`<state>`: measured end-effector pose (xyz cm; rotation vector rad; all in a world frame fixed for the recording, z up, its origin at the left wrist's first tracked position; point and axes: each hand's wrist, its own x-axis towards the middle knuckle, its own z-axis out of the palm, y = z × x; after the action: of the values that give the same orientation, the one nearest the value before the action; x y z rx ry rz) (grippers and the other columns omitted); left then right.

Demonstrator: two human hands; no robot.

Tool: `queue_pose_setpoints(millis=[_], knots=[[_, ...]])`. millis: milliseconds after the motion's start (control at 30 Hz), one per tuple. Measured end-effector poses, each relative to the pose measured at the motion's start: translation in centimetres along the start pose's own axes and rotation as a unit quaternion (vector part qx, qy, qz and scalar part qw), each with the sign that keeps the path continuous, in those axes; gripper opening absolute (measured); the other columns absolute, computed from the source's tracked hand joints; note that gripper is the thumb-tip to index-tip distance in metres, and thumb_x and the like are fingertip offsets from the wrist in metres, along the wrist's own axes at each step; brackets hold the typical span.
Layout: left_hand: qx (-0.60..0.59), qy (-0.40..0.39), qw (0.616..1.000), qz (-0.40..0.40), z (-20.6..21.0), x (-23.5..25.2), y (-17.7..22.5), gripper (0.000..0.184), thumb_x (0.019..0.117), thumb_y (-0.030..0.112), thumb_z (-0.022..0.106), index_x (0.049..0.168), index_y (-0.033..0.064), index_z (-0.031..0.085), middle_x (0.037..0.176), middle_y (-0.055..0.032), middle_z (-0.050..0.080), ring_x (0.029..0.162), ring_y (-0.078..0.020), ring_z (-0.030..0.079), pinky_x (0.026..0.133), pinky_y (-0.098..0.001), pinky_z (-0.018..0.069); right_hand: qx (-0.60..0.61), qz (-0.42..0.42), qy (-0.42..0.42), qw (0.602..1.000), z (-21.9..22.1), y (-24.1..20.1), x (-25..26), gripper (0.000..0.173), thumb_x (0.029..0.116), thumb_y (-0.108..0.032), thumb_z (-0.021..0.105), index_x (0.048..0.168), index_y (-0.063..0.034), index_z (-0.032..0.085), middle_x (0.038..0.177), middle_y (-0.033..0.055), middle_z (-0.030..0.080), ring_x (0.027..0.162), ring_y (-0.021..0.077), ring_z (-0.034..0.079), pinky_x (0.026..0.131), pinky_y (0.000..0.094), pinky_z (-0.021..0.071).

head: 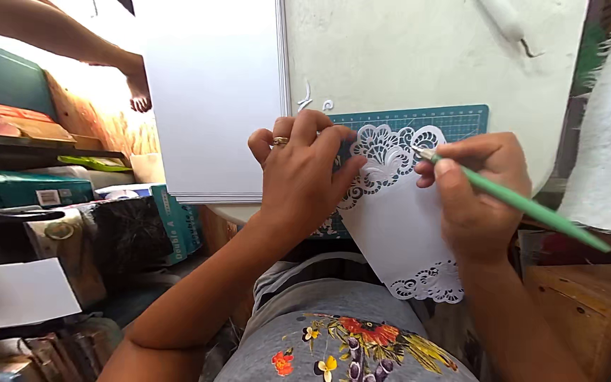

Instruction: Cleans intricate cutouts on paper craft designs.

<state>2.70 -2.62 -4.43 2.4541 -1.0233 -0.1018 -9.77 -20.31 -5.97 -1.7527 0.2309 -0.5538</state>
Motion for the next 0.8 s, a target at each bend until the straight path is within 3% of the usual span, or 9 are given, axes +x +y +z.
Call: queue_pose_setpoints(millis=[100,133,167,200,233,300,433,800], knots=[[-0.087,-0.047,0.995,-0.016,-0.7,0.6,0.6,0.025,0.0971,0.028,0.067,0.111,0.0068,0.070,0.111,-0.0149,0.066,0.107,-0.0330,0.059,0.092,-0.0579,0.0358,-0.032,-0.034,-0.010,0.999,0.6,0.5,-1.0,0.018,0.0963,-0.008,0.058,0.111,0.0006,0.054,0.102,0.0048,0.065,0.090,0.0059,0.067,0.079,0.0230,0.0587],[-0.136,-0.063,0.988,-0.021,-0.9,0.7,0.8,0.025,0.0983,0.023,0.065,0.113,0.0033,0.067,0.106,-0.0126,0.067,0.102,-0.0266,0.062,0.089,-0.0513,0.0416,-0.034,-0.046,-0.012,0.998,0.7,0.6,-1.1,0.019,0.0946,-0.007,0.059,0.110,0.0024,0.055,0.101,0.0067,0.065,0.090,0.0058,0.067,0.079,0.0220,0.0579],[-0.182,-0.086,0.979,-0.028,-1.2,0.8,1.0,0.025,0.1001,0.020,0.062,0.118,0.0023,0.062,0.101,-0.0074,0.069,0.093,-0.0153,0.065,0.084,-0.0383,0.0502,-0.035,-0.058,-0.013,0.998,0.7,0.8,-1.1,0.018,0.0933,-0.007,0.060,0.108,0.0033,0.056,0.100,0.0077,0.066,0.090,0.0050,0.066,0.079,0.0201,0.0570],[-0.239,-0.115,0.963,-0.038,-1.3,0.9,1.1,0.027,0.1010,0.017,0.061,0.123,0.0017,0.057,0.096,-0.0028,0.068,0.083,-0.0048,0.065,0.076,-0.0234,0.0546,-0.035,-0.069,-0.015,0.997,0.7,0.8,-1.1,0.016,0.0921,-0.005,0.060,0.105,0.0039,0.057,0.098,0.0081,0.066,0.089,0.0039,0.065,0.078,0.0179,0.0557],[-0.300,-0.142,0.942,-0.055,-1.4,0.8,1.3,0.032,0.1001,0.013,0.061,0.129,0.0000,0.054,0.095,-0.0032,0.067,0.079,-0.0021,0.065,0.072,-0.0184,0.0552,-0.036,-0.077,-0.016,0.996,0.6,0.9,-1.2,0.014,0.0910,-0.004,0.061,0.102,0.0042,0.059,0.096,0.0080,0.066,0.088,0.0027,0.065,0.077,0.0161,0.0546],[-0.345,-0.179,0.918,-0.080,-1.5,0.7,1.4,0.032,0.0977,0.009,0.065,0.127,0.0004,0.058,0.095,-0.0025,0.069,0.078,-0.0005,0.066,0.072,-0.0166,0.0560,-0.028,-0.084,-0.017,0.996,0.6,0.9,-1.2,0.011,0.0892,-0.002,0.062,0.098,0.0044,0.060,0.093,0.0077,0.067,0.085,0.0020,0.065,0.075,0.0147,0.0542],[-0.297,-0.196,0.930,-0.095,-1.6,0.8,1.7,0.011,0.0964,0.010,0.068,0.106,0.0047,0.068,0.086,0.0018,0.071,0.073,0.0030,0.065,0.069,-0.0149,0.0543,0.005,-0.093,-0.012,0.996,0.5,1.0,-1.4,0.011,0.0892,-0.001,0.061,0.099,0.0038,0.060,0.094,0.0071,0.068,0.085,0.0033,0.067,0.075,0.0173,0.0566],[-0.332,-0.174,0.923,-0.084,-0.8,0.7,1.3,0.011,0.0942,0.006,0.069,0.105,0.0042,0.069,0.087,0.0032,0.072,0.074,0.0036,0.067,0.069,-0.0139,0.0561,-0.049,-0.094,-0.025,0.994,1.0,1.1,-1.1,0.009,0.0873,-0.004,0.063,0.091,0.0037,0.067,0.081,0.0063,0.067,0.071,-0.0005,0.057,0.063,0.0120,0.0452]])
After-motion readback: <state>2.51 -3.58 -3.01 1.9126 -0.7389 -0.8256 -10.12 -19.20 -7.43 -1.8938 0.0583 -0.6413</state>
